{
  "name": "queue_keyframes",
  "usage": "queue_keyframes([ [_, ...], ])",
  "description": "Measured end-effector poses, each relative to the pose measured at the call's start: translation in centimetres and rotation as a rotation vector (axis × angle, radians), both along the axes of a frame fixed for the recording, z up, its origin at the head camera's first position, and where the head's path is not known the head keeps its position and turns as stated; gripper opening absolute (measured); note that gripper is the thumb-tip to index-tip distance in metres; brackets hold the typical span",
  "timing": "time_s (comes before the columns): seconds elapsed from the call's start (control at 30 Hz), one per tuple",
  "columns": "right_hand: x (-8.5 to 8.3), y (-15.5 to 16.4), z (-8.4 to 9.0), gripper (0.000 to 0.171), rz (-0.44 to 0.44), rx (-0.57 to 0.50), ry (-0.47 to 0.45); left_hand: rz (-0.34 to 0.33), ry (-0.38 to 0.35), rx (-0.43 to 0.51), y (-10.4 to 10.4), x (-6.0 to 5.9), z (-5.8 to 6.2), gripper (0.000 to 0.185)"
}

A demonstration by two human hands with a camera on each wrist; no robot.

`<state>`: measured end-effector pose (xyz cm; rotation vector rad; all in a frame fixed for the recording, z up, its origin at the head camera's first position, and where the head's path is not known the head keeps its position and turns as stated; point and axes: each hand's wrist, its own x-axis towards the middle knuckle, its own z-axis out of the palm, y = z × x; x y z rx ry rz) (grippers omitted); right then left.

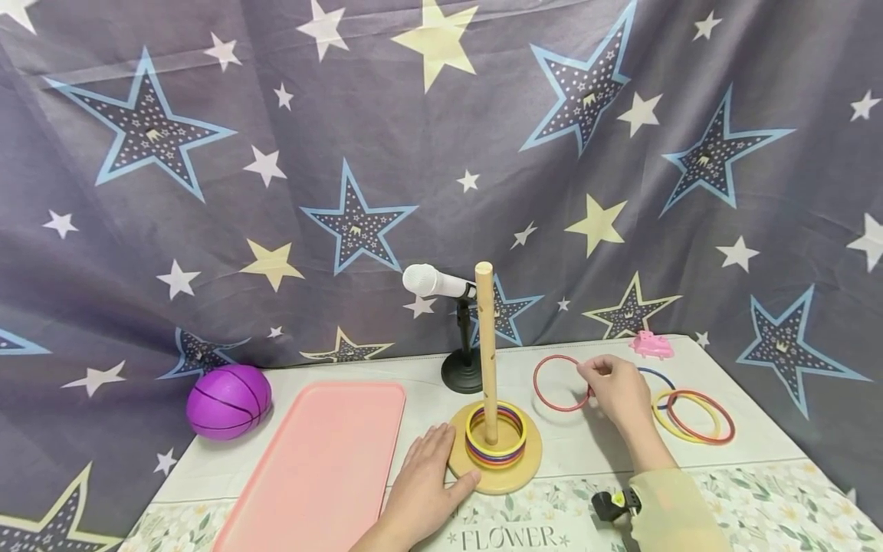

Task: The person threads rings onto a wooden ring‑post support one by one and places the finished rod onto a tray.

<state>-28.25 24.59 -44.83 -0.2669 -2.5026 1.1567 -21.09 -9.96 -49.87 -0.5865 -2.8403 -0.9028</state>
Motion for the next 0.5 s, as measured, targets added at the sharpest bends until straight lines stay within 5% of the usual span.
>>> queue_keyframes([
  [0.5, 0.8, -0.6, 4.2, 0.028, 0.055, -0.13, 0.113, -0.012, 0.02, 0.003, -0.2, 0.0, 0.0, 0.089],
])
